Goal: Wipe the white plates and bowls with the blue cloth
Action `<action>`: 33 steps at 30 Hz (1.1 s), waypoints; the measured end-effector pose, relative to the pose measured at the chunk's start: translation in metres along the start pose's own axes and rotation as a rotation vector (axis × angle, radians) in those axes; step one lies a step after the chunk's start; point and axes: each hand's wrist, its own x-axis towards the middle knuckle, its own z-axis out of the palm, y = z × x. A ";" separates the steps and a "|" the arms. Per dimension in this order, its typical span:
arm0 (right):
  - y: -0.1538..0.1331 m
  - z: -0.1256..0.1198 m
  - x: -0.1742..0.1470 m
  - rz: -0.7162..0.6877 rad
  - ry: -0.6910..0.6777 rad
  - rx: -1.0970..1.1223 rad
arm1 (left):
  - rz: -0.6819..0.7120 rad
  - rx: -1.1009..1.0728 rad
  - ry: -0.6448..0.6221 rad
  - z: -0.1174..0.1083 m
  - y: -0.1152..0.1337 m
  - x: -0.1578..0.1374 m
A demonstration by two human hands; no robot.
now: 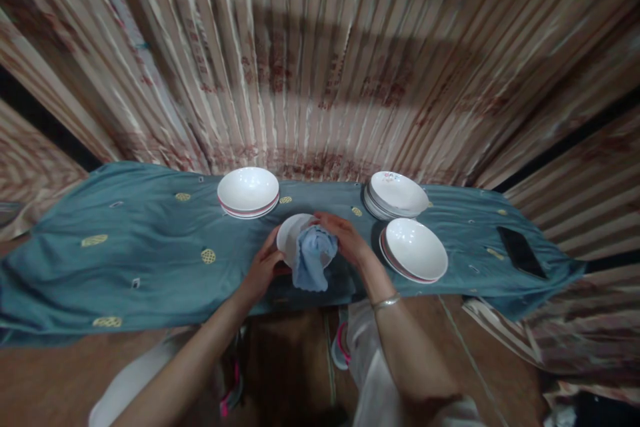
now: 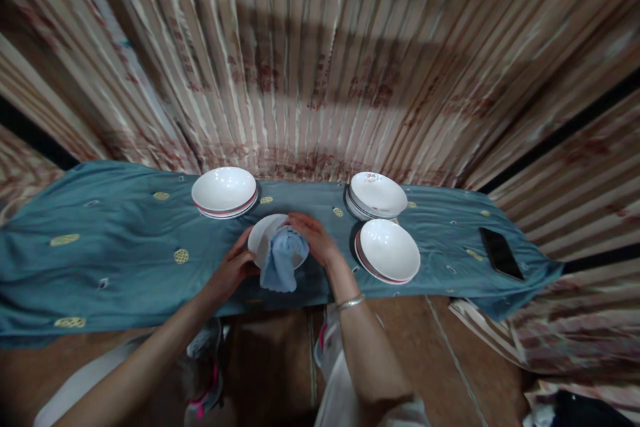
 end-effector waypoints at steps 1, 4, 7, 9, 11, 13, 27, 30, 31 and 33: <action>0.002 0.000 0.005 -0.037 -0.003 -0.067 | 0.001 0.000 -0.007 0.000 0.000 0.000; 0.009 -0.004 0.015 -0.179 0.000 -0.409 | -0.002 -0.009 -0.028 -0.001 0.001 0.001; 0.014 -0.006 0.016 -0.298 0.060 -0.768 | 0.000 -0.007 -0.046 -0.002 0.000 0.002; 0.016 -0.005 0.015 -0.331 0.101 -0.912 | 0.003 -0.003 -0.049 -0.002 0.000 0.002; 0.016 -0.004 0.012 -0.334 0.114 -0.987 | 0.008 -0.004 -0.048 -0.003 0.000 0.002; 0.015 -0.005 0.010 -0.317 0.116 -1.009 | 0.009 -0.006 -0.045 -0.002 0.000 0.002; -0.025 0.012 -0.024 -0.248 0.143 -0.334 | -0.008 -0.076 -0.045 -0.005 -0.002 0.004; -0.051 0.030 -0.037 -0.239 0.055 -0.251 | 0.005 -0.094 -0.048 -0.007 -0.005 0.005; -0.059 0.034 -0.039 -0.215 0.019 -0.222 | 0.002 -0.100 -0.038 -0.008 -0.007 0.006; -0.071 0.037 -0.038 -0.189 -0.017 -0.185 | -0.014 -0.100 -0.004 -0.010 -0.011 0.008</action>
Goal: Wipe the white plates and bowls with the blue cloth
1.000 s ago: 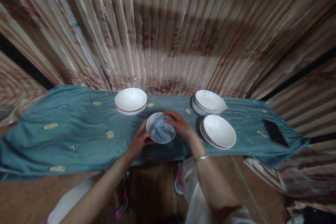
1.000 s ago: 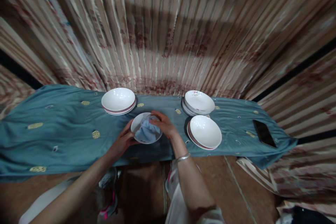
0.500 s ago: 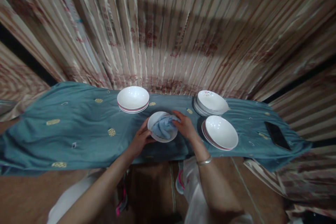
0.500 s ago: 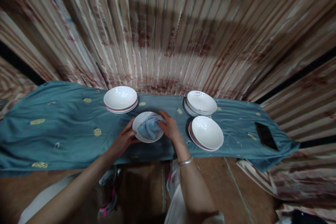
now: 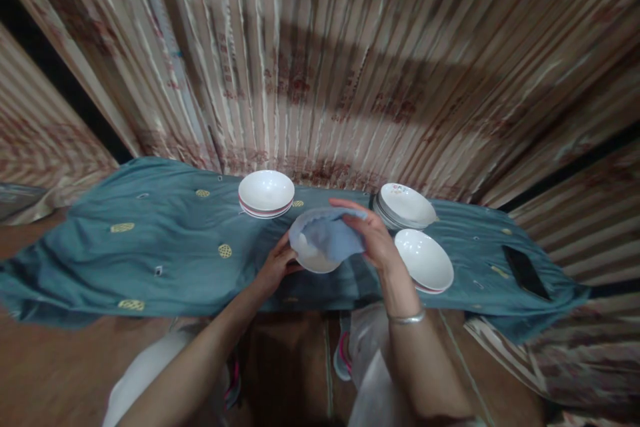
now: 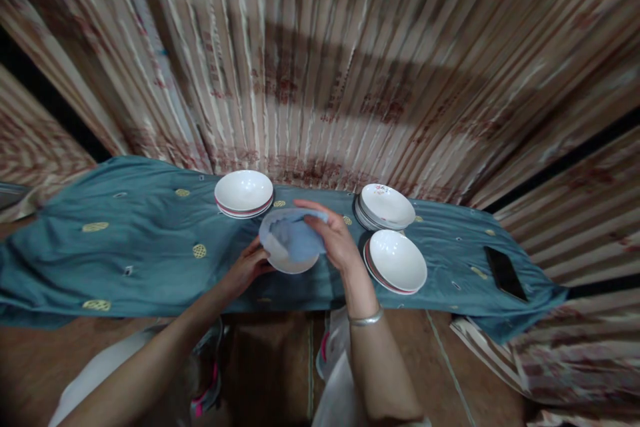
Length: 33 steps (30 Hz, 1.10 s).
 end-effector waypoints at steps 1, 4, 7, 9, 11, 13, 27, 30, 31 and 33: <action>-0.001 -0.001 0.004 0.005 -0.002 0.005 | -0.007 0.003 0.015 -0.001 -0.002 0.001; 0.015 -0.012 0.023 0.034 0.015 -0.085 | 0.011 -0.002 0.017 -0.001 -0.006 0.003; 0.045 -0.026 0.040 0.055 0.067 -0.506 | 0.034 -0.020 0.001 0.001 -0.005 0.002; 0.060 -0.034 0.045 0.027 0.094 -0.812 | 0.012 -0.020 -0.008 0.002 -0.001 0.000; 0.066 -0.040 0.046 0.013 0.104 -1.005 | -0.015 -0.015 -0.020 0.004 0.004 -0.003; 0.065 -0.041 0.044 0.022 0.117 -1.116 | -0.023 -0.009 -0.025 0.006 0.008 -0.005; 0.058 -0.002 0.014 -0.124 -0.041 -0.931 | 0.000 -0.010 -0.040 0.004 0.005 -0.005; 0.068 -0.002 0.010 -0.172 -0.086 -0.927 | 0.003 -0.005 -0.041 0.003 0.005 -0.005; 0.072 -0.001 0.008 -0.192 -0.120 -0.923 | 0.003 -0.004 -0.043 0.002 0.005 -0.005; 0.081 0.002 0.003 -0.228 -0.195 -0.924 | -0.002 -0.002 -0.052 0.001 0.004 -0.004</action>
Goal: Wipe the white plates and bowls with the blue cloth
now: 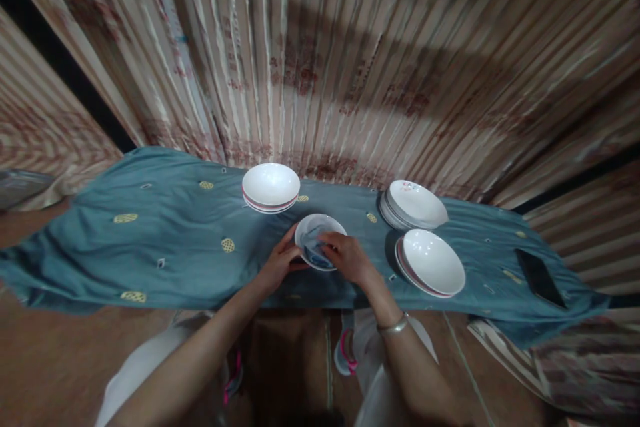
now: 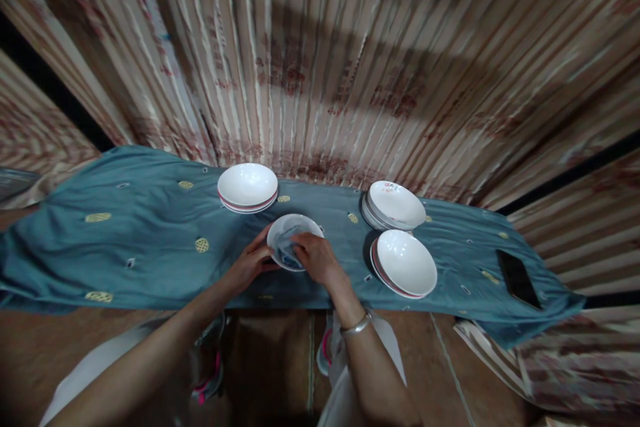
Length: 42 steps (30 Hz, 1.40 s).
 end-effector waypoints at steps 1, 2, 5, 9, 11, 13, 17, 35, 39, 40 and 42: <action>0.001 0.004 -0.002 -0.028 -0.024 -0.004 | -0.003 0.002 -0.005 -0.001 -0.001 0.000; 0.001 0.008 -0.004 -0.051 -0.046 -0.010 | -0.005 0.004 -0.012 -0.001 -0.001 0.001; 0.002 0.016 -0.007 -0.083 -0.091 -0.003 | 0.001 0.004 -0.030 -0.001 -0.001 0.002; 0.003 0.021 -0.004 -0.106 -0.091 0.081 | -0.003 -0.008 -0.048 0.001 0.003 0.002; 0.002 0.023 -0.001 -0.127 -0.069 0.138 | -0.014 -0.020 -0.047 0.002 0.004 0.002; 0.001 0.027 0.002 -0.141 -0.042 0.179 | -0.025 -0.034 -0.032 0.002 0.004 0.002; -0.001 0.032 0.007 -0.160 -0.003 0.177 | -0.033 -0.038 0.003 0.002 0.003 0.004; 0.006 0.011 0.013 0.105 0.142 -0.505 | -0.040 0.002 0.007 0.006 0.008 0.000; 0.012 0.005 0.004 0.144 0.132 -0.574 | -0.044 0.005 0.007 0.009 0.009 -0.002; 0.013 0.003 0.001 0.154 0.117 -0.582 | -0.043 0.002 0.002 0.010 0.009 -0.003; 0.015 -0.001 -0.004 0.160 0.081 -0.589 | -0.036 -0.009 -0.012 0.011 0.009 -0.003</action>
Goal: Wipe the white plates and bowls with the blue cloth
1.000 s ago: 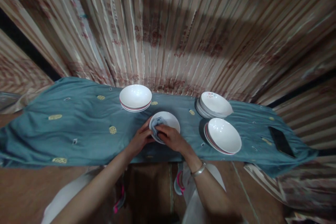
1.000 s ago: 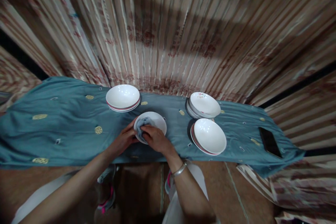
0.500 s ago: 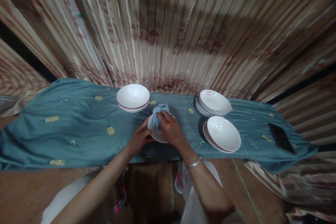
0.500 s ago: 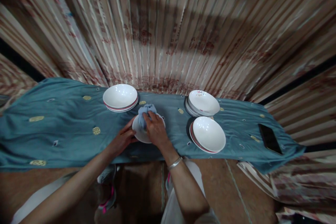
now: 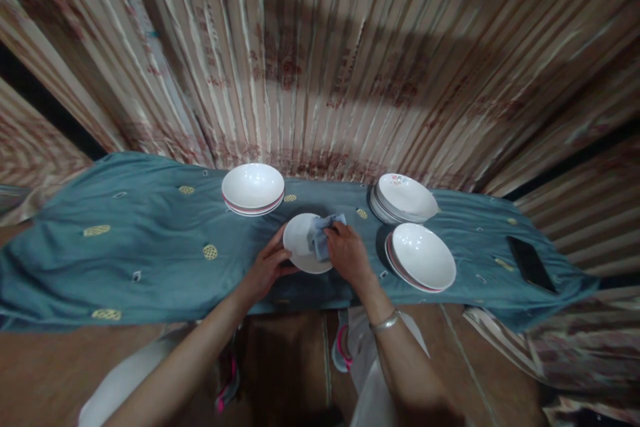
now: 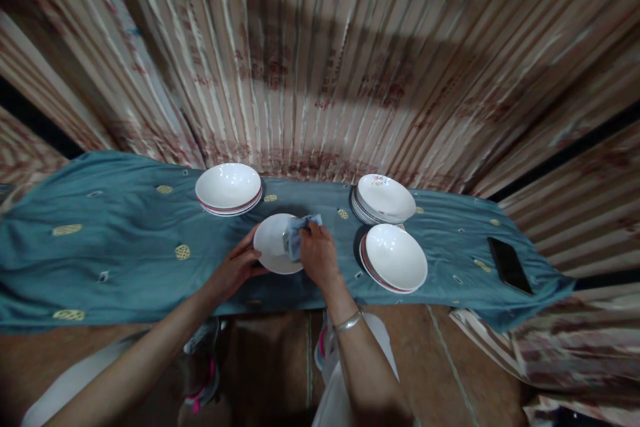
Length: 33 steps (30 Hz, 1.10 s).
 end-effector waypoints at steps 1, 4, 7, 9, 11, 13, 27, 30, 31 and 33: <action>0.002 -0.002 -0.002 -0.009 -0.015 0.003 | 0.001 -0.005 -0.008 0.001 0.000 0.000; 0.008 -0.008 -0.010 -0.032 -0.067 0.056 | -0.021 -0.018 -0.031 0.001 0.000 0.001; 0.013 -0.013 -0.016 -0.036 -0.137 0.156 | -0.048 -0.035 -0.060 0.000 0.000 0.002; 0.016 -0.017 -0.019 -0.067 -0.190 0.247 | -0.048 -0.041 -0.071 -0.001 0.000 0.003; 0.018 -0.021 -0.021 -0.108 -0.244 0.367 | -0.042 -0.042 -0.081 -0.002 -0.001 0.003; 0.018 -0.023 -0.022 -0.122 -0.287 0.509 | -0.038 -0.043 -0.084 -0.002 -0.002 0.003; -0.025 0.002 -0.013 -0.149 -0.204 1.199 | -0.021 -0.074 -0.065 -0.002 -0.009 0.006; -0.027 0.010 -0.009 -0.170 -0.145 1.166 | -0.014 -0.052 -0.060 -0.002 -0.010 0.005; -0.027 0.012 -0.007 -0.180 -0.123 1.148 | -0.012 -0.044 -0.054 -0.001 -0.010 0.005; -0.026 0.016 -0.004 -0.212 -0.081 1.097 | 0.003 -0.021 -0.041 -0.001 -0.011 0.005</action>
